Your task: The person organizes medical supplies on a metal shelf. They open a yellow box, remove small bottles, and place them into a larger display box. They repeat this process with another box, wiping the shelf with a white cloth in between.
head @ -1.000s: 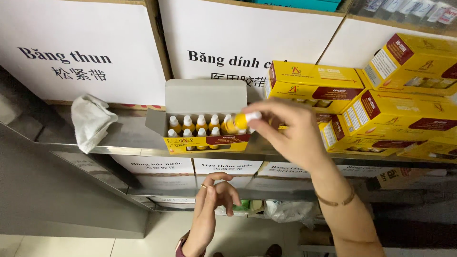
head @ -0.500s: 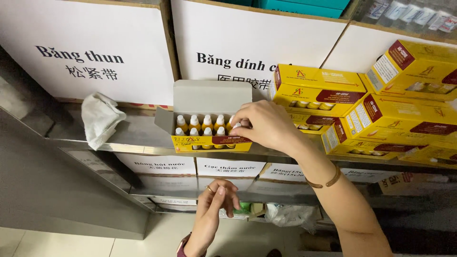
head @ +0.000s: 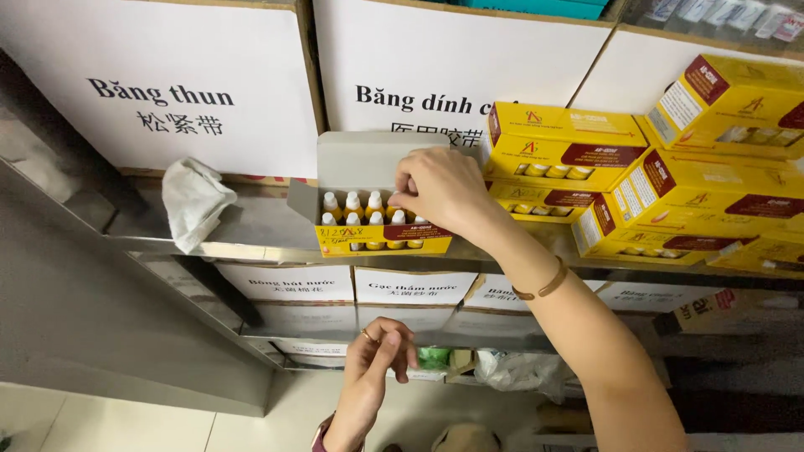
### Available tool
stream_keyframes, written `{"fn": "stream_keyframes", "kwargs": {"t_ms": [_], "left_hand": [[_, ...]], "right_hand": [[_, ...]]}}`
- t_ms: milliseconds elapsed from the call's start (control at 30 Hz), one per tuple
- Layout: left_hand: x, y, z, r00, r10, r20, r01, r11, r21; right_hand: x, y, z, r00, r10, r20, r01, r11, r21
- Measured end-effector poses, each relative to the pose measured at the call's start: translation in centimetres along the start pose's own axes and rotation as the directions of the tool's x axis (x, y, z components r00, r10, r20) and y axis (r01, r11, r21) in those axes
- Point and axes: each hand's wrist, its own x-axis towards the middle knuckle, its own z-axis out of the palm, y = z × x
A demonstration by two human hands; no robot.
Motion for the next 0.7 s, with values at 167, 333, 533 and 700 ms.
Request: {"fn": "stream_keyframes", "kwargs": {"t_ms": [167,333,533,700], "left_hand": [[-1.0,0.3,-0.2,1.0,0.01,-0.029,-0.01,1.0,0.011],[-1.4,-0.2,-0.3,0.996,0.013,-0.087,-0.014,1.0,-0.005],[-1.9,3.6,2.1,0.998,0.063,-0.029,-0.064,0.997,-0.046],[-2.6,0.0,-0.3,0.985,-0.071,0.156,0.084,0.993,-0.081]], "right_hand": [[-0.9,-0.4,-0.8,0.995,0.078,-0.061,-0.073,0.994,0.077],[-6.0,-0.9,-4.7,0.942,0.015,-0.336,0.082,0.959,0.272],[-13.3,-2.3,-2.2,0.929,-0.228,-0.292,0.351,0.789,0.504],[-14.7,-2.7,1.9,0.94,-0.301,-0.159,0.327,0.669,0.667]]}}
